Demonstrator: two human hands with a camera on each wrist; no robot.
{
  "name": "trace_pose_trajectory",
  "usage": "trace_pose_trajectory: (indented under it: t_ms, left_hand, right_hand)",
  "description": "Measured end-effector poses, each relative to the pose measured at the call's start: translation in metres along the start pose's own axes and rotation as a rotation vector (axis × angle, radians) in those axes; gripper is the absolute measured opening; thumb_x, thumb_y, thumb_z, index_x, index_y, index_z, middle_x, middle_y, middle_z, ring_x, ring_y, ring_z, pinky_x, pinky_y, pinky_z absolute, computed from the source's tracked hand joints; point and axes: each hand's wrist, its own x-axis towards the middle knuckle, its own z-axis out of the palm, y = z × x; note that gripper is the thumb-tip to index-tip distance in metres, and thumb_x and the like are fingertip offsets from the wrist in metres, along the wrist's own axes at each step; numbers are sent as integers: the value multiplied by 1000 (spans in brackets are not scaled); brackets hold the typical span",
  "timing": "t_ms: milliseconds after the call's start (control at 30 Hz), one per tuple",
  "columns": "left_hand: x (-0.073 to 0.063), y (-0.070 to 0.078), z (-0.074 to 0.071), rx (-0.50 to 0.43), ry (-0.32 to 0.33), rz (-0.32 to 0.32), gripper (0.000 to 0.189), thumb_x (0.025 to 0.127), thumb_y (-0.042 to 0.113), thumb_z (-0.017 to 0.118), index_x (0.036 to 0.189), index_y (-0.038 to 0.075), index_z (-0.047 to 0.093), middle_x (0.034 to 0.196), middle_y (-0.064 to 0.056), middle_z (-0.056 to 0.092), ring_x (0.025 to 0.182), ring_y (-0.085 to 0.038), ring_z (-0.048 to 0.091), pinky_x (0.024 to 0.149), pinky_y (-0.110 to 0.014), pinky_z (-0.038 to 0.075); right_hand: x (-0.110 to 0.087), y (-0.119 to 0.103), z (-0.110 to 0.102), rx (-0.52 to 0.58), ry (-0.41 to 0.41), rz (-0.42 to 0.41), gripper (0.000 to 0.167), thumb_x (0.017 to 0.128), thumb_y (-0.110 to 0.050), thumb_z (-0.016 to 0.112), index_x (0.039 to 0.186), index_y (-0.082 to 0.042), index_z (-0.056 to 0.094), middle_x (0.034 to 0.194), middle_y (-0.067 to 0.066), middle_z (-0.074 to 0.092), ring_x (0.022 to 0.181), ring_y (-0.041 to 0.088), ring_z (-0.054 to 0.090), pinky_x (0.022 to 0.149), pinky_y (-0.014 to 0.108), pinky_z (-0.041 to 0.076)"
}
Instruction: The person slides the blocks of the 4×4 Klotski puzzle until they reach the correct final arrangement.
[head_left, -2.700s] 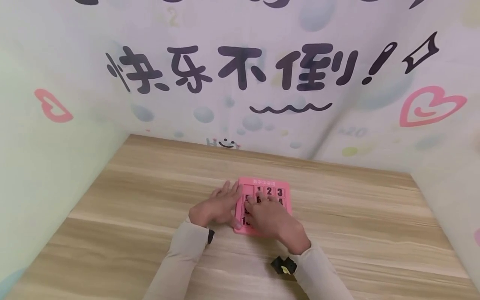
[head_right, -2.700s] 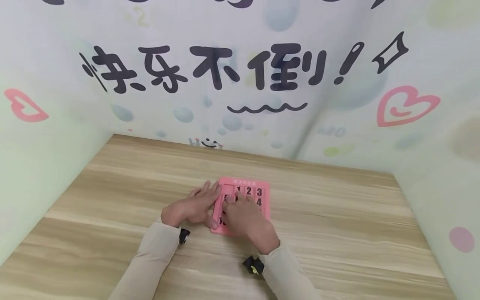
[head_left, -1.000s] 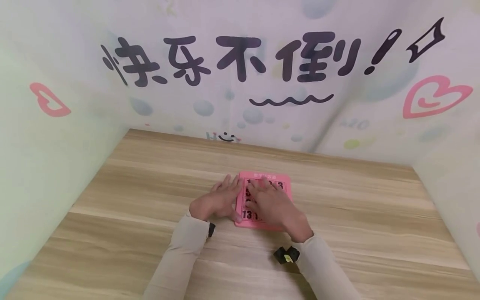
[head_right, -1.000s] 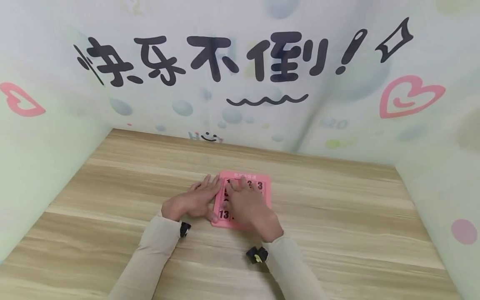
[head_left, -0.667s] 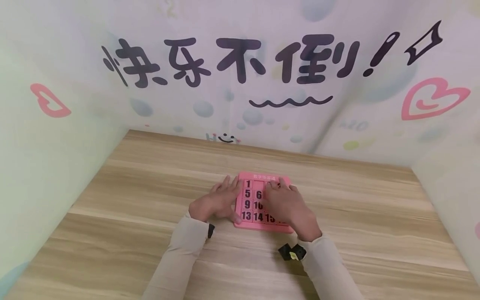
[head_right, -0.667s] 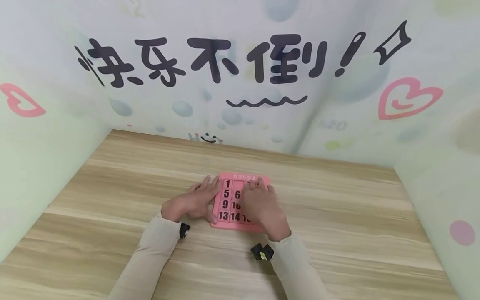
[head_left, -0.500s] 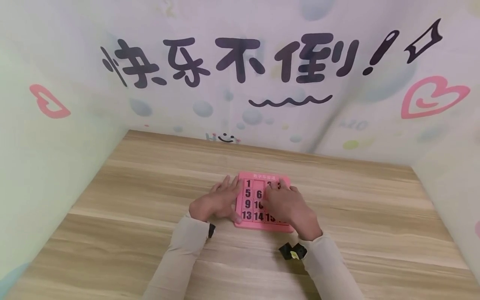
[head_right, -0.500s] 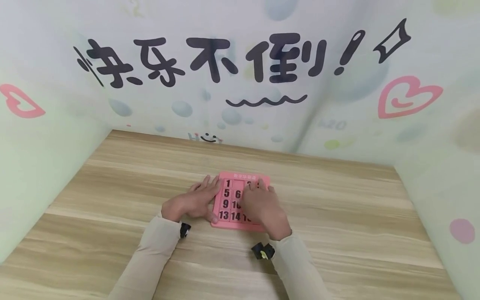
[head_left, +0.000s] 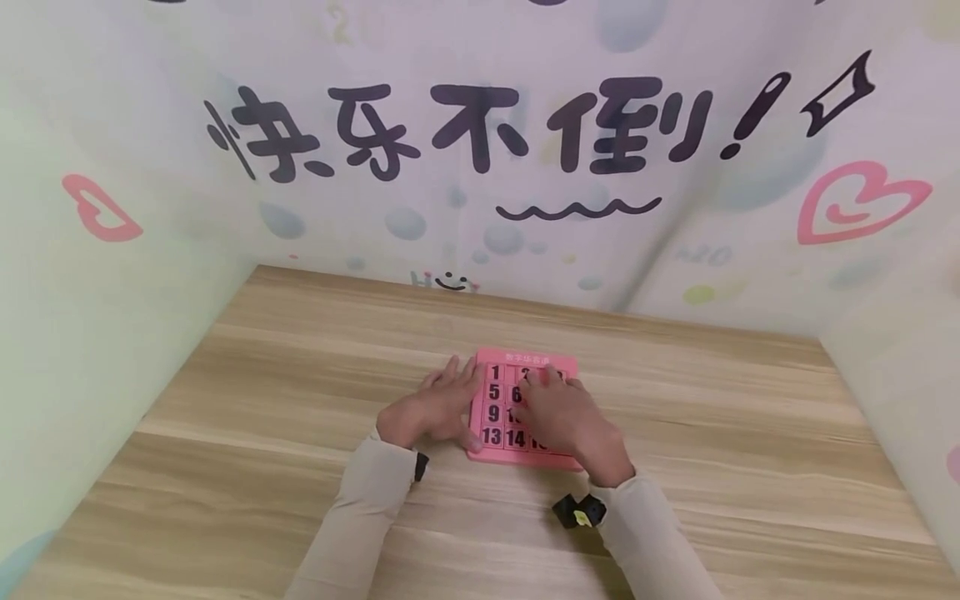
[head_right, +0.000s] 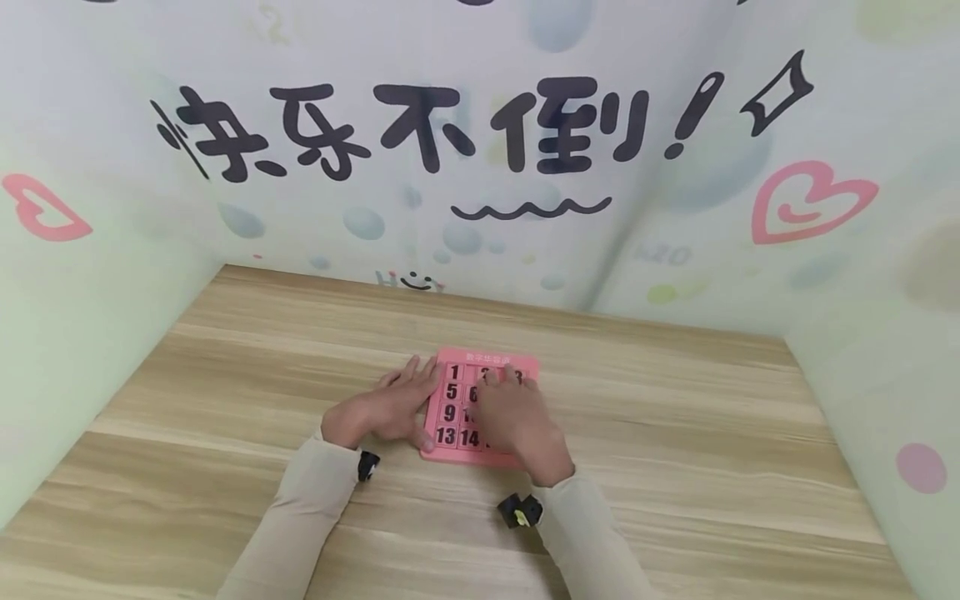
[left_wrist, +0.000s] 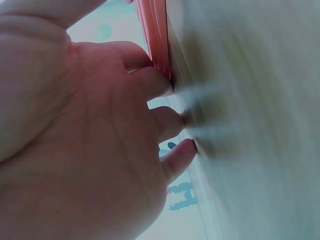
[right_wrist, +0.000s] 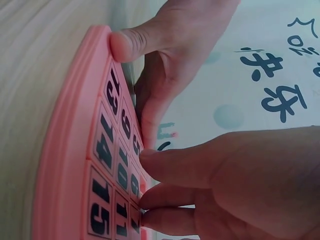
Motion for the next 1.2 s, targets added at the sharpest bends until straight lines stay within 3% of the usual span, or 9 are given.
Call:
trace_pose_trajectory:
  t_ms: [367,800,900,1033,1133,1200]
  left_hand:
    - [2,1,-2,25,1,0,117,77,35,82,160,7,4,167,-9,-6,152,-31,-14,124,-48,-5]
    - [3,1,0,-7,-5,-10,116,77,32,83,160,7,5,167,-8,-7,152,-30,-16,124,-47,-6]
    - [3,0,1,-6,-3,-9,117,76,33,83,159,7,4,166,-8,-7,152,-30,-16,124,-48,-6]
    - [3,0,1,-13,-3,-3,119,75,31,83,159,6,3,166,-9,-8,152,-30,-16,124,-48,-7]
    - [3,0,1,-14,1,0,119,75,31,84,159,5,3,166,-10,-8,152,-31,-16,124,-48,-6]
    - [3,0,1,-9,4,-2,119,75,31,84,159,5,3,166,-10,-7,152,-31,-16,124,-48,-6]
  right_hand:
    - [3,-4,1,-8,24,-27,51,103,-38,50,140,-3,53,150,19,47,145,41,33,113,59,34]
    - [0,1,2,66,34,-71,50,102,-37,53,146,-13,51,155,12,42,145,42,32,113,62,32]
    - [-1,7,-2,72,29,-74,52,102,-37,53,147,-12,49,154,14,43,140,42,40,110,61,38]
    - [-5,22,-10,58,14,-42,41,102,-34,53,135,-9,57,140,14,54,123,37,51,93,58,50]
    - [-8,33,-15,52,-51,5,41,103,-33,52,135,-8,55,145,15,50,133,44,44,95,62,48]
    - [-10,39,-18,59,-110,32,50,104,-32,49,146,-6,47,157,17,37,143,48,30,105,65,40]
